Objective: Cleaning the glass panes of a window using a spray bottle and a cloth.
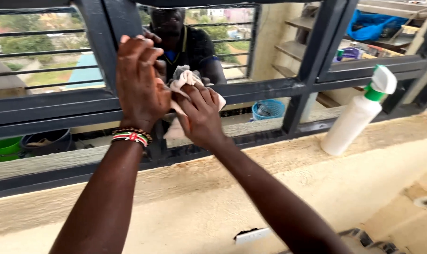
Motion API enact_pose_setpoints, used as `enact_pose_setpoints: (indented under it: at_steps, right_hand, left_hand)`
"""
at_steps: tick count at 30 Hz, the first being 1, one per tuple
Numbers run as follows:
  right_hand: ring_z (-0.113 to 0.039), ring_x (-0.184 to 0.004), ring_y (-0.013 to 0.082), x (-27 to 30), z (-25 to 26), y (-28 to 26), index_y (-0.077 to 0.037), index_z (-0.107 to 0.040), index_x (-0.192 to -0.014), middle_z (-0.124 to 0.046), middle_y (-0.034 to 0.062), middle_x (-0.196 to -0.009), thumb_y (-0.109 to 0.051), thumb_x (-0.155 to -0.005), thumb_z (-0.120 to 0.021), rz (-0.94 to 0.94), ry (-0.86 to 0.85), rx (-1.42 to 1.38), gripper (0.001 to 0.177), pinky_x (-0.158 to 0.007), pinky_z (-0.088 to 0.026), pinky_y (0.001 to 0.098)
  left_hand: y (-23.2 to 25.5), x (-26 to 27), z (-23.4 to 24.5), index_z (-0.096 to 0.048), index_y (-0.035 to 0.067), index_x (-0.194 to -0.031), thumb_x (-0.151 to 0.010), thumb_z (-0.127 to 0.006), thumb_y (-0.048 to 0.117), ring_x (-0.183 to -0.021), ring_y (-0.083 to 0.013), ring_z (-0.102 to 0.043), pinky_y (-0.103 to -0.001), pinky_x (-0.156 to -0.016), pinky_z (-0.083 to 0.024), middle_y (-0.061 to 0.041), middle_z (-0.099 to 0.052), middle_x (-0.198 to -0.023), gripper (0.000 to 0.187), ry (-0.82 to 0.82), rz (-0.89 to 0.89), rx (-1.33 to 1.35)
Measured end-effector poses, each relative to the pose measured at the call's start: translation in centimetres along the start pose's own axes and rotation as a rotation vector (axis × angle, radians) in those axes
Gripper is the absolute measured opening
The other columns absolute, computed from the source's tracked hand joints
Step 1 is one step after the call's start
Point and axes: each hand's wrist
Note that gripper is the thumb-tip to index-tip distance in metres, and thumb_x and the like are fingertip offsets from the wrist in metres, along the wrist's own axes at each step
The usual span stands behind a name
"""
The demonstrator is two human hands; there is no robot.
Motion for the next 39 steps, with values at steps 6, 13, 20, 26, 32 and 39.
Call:
enact_pose_setpoints:
  at_steps: [6, 13, 20, 26, 32, 39]
  right_hand:
    - [-0.060, -0.122, 0.0323, 6.4, 4.5, 15.8, -0.003, -0.069, -0.119, -0.068, 0.0165, -0.124, -0.005, -0.105, -0.061, -0.115, 0.200, 0.159, 0.017, -0.106, -0.048, 0.0501]
    - [-0.057, -0.131, 0.0362, 5.6, 0.8, 12.6, -0.002, -0.066, -0.123, -0.064, 0.0178, -0.128, -0.007, -0.103, -0.055, -0.418, 0.477, 0.273, 0.023, -0.121, -0.038, 0.0565]
    - [-0.056, -0.128, 0.0376, 3.1, 6.9, 8.8, -0.005, -0.066, -0.123, -0.064, 0.0191, -0.129, -0.007, -0.090, -0.060, -0.004, 0.044, 0.032, 0.034, -0.109, -0.037, 0.0532]
    - [-0.058, -0.124, 0.0357, 5.8, 9.6, 16.2, -0.001, -0.067, -0.121, -0.063, 0.0182, -0.127, -0.003, -0.099, -0.055, -0.229, 0.228, 0.307, 0.024, -0.107, -0.041, 0.0507]
    - [-0.054, -0.128, 0.0447, 4.7, 7.9, 11.5, 0.004, -0.061, -0.129, -0.058, 0.0248, -0.132, -0.006, -0.093, -0.058, -0.145, 0.260, 0.289, 0.037, -0.109, -0.040, 0.0560]
    - [-0.045, -0.147, 0.0482, 6.5, 10.0, 12.1, -0.001, -0.054, -0.144, -0.054, 0.0276, -0.150, -0.002, -0.098, -0.054, -0.302, 0.201, 0.330, 0.046, -0.123, -0.037, 0.0585]
  left_hand:
    - [-0.5, 0.3, -0.6, -0.058, 0.002, -0.129, -0.094, -0.055, 0.010, -0.141, -0.0362, -0.051, -0.058, -0.131, -0.030, -0.018, -0.052, -0.138, 0.036, 0.034, -0.022, -0.016]
    - [0.8, 0.1, -1.1, -0.058, 0.002, -0.126, -0.086, -0.057, 0.008, -0.138, -0.0377, -0.050, -0.060, -0.132, -0.030, -0.019, -0.053, -0.135, 0.041, -0.018, -0.056, -0.025]
    - [5.9, -2.1, -7.5, -0.057, 0.004, -0.129, -0.081, -0.060, 0.007, -0.138, -0.0370, -0.049, -0.055, -0.130, -0.029, -0.017, -0.052, -0.136, 0.049, -0.081, -0.092, 0.133]
    - [6.2, -2.5, -8.2, -0.054, 0.004, -0.134, -0.083, -0.063, 0.009, -0.141, -0.0375, -0.042, -0.054, -0.134, -0.026, -0.017, -0.047, -0.141, 0.052, -0.161, -0.073, 0.052]
    - [6.9, -2.8, -8.1, -0.053, 0.003, -0.133, -0.078, -0.067, 0.014, -0.140, -0.0380, -0.042, -0.052, -0.130, -0.026, -0.018, -0.046, -0.142, 0.058, -0.288, -0.098, 0.043]
    - [6.6, -2.2, -8.1, -0.054, 0.006, -0.132, -0.078, -0.067, 0.013, -0.141, -0.0364, -0.041, -0.051, -0.132, -0.025, -0.016, -0.047, -0.141, 0.056, -0.289, -0.092, 0.017]
Point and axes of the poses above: each hand's wrist, its own x-axis away from the middle knuckle, its own z-axis out of the back of the hand, y = z × x
